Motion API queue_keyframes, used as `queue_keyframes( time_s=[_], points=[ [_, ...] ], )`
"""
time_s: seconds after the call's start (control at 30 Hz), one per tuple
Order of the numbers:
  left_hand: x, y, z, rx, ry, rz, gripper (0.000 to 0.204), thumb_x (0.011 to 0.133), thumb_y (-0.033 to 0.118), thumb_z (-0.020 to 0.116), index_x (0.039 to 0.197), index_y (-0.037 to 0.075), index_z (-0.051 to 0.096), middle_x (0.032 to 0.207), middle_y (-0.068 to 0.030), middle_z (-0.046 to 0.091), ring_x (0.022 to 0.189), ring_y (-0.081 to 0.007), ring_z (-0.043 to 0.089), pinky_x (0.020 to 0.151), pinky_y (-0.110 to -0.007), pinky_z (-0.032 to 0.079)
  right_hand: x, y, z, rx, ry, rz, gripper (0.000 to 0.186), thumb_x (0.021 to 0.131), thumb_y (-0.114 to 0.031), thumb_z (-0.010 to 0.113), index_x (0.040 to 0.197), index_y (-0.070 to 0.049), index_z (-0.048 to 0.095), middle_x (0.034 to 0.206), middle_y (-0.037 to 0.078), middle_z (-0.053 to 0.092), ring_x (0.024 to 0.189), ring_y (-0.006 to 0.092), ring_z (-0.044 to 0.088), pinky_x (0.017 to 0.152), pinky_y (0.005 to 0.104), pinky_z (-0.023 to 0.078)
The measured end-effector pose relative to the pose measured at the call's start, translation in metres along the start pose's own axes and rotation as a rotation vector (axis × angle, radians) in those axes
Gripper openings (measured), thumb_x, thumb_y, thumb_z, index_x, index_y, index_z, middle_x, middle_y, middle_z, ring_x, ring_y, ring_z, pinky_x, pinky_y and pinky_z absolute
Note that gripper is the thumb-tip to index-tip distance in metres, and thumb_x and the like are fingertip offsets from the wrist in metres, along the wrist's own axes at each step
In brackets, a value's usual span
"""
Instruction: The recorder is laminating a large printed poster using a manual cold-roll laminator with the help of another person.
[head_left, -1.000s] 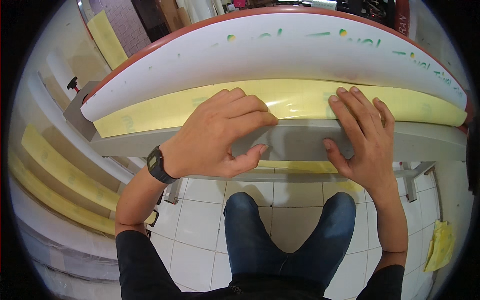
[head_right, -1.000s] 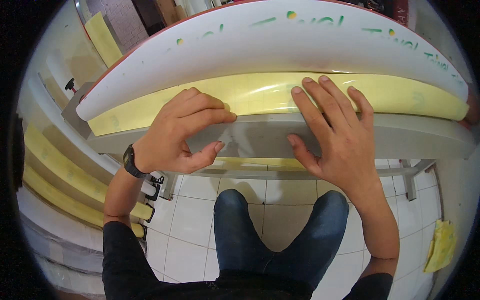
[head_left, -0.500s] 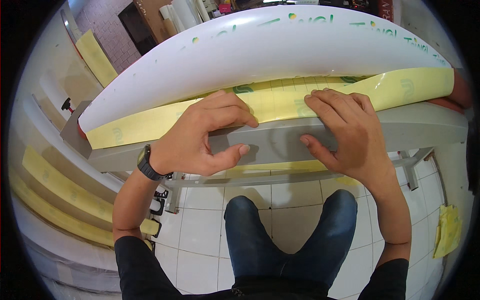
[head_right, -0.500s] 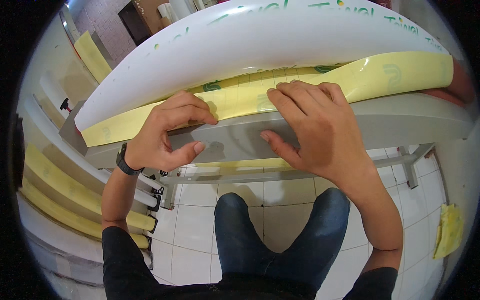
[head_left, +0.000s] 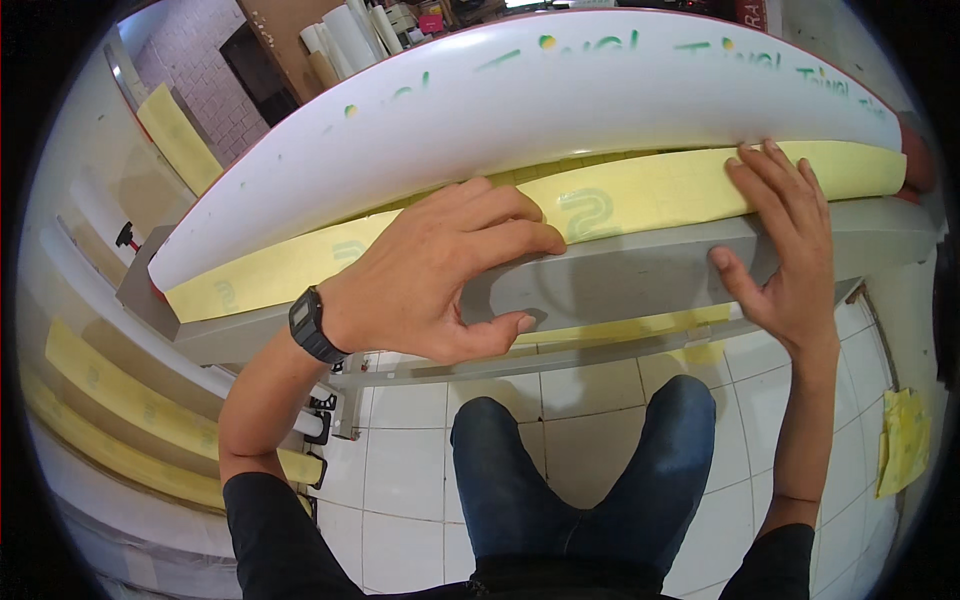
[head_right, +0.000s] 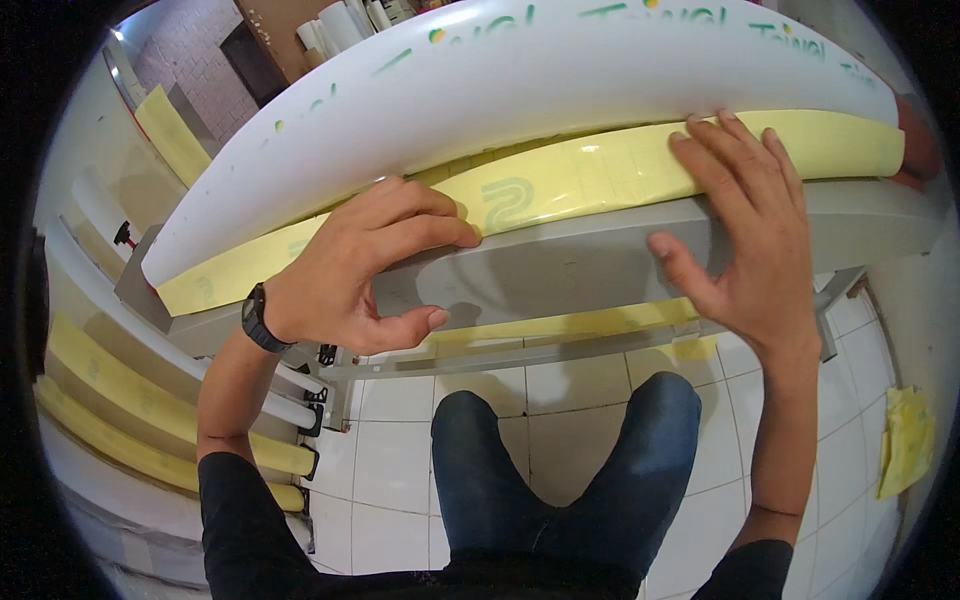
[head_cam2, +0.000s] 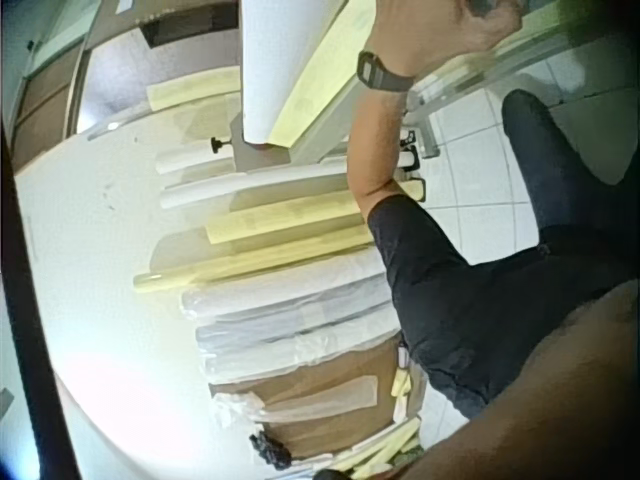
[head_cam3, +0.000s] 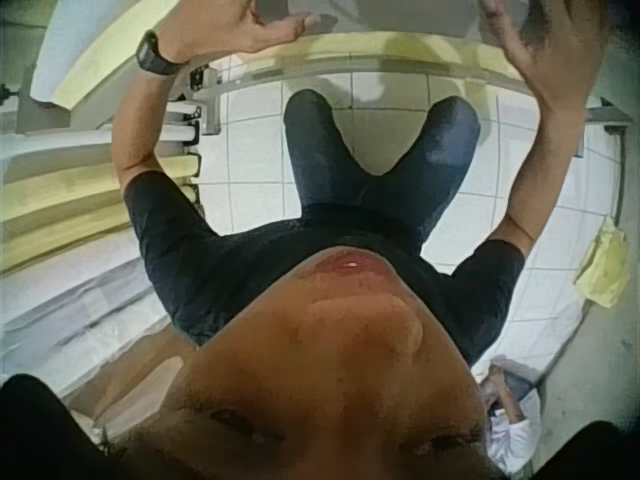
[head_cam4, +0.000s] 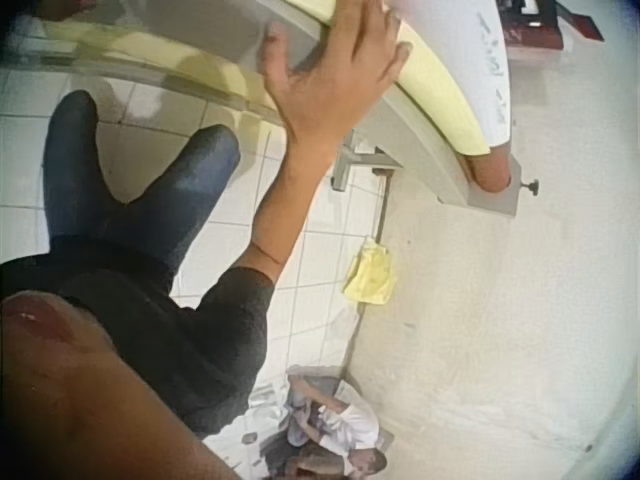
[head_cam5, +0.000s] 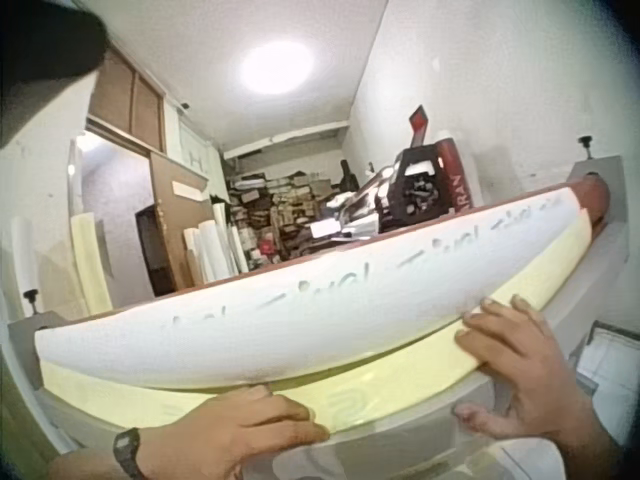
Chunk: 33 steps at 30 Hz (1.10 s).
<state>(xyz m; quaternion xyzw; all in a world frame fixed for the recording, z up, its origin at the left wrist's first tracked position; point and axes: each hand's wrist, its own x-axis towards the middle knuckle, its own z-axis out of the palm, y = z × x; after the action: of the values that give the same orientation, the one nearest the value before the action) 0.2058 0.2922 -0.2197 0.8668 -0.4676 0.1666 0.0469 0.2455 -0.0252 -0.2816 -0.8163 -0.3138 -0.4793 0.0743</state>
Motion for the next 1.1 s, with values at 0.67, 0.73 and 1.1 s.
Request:
queue_keyframes(
  time_s=[0.67, 0.73, 1.1],
  points=[
    [0.062, 0.011, 0.015, 0.083, -0.082, 0.14, 0.053, 0.069, 0.033, 0.071, 0.111, 0.005, 0.059, 0.104, -0.0138, 0.055, 0.092, -0.0311, 0.054, 0.08, -0.039, 0.045, -0.012, 0.024, 0.001, 0.132, -0.054, -0.001, 0.056, 0.075, -0.04, 0.071, 0.114, -0.001, 0.059, 0.115, 0.015, 0.061, 0.108, 0.0341, 0.055, 0.097, 0.0418, 0.04],
    [0.068, 0.012, 0.016, 0.093, -0.08, 0.156, 0.053, 0.069, 0.034, 0.071, 0.111, 0.004, 0.059, 0.104, -0.0138, 0.055, 0.092, -0.031, 0.054, 0.08, -0.039, 0.045, -0.016, 0.026, 0.002, 0.165, -0.028, 0.021, 0.055, 0.075, -0.037, 0.071, 0.115, -0.001, 0.059, 0.118, 0.015, 0.059, 0.111, 0.0343, 0.054, 0.098, 0.0421, 0.04],
    [0.084, 0.017, 0.02, 0.168, -0.055, 0.258, 0.056, 0.072, 0.042, 0.07, 0.113, 0.005, 0.058, 0.107, -0.0124, 0.056, 0.091, -0.0308, 0.053, 0.08, -0.039, 0.043, -0.055, 0.09, -0.012, -0.047, 0.067, 0.124, 0.054, 0.08, -0.036, 0.065, 0.123, -0.005, 0.057, 0.127, 0.012, 0.056, 0.126, 0.0309, 0.046, 0.109, 0.0439, 0.031]
  ],
)
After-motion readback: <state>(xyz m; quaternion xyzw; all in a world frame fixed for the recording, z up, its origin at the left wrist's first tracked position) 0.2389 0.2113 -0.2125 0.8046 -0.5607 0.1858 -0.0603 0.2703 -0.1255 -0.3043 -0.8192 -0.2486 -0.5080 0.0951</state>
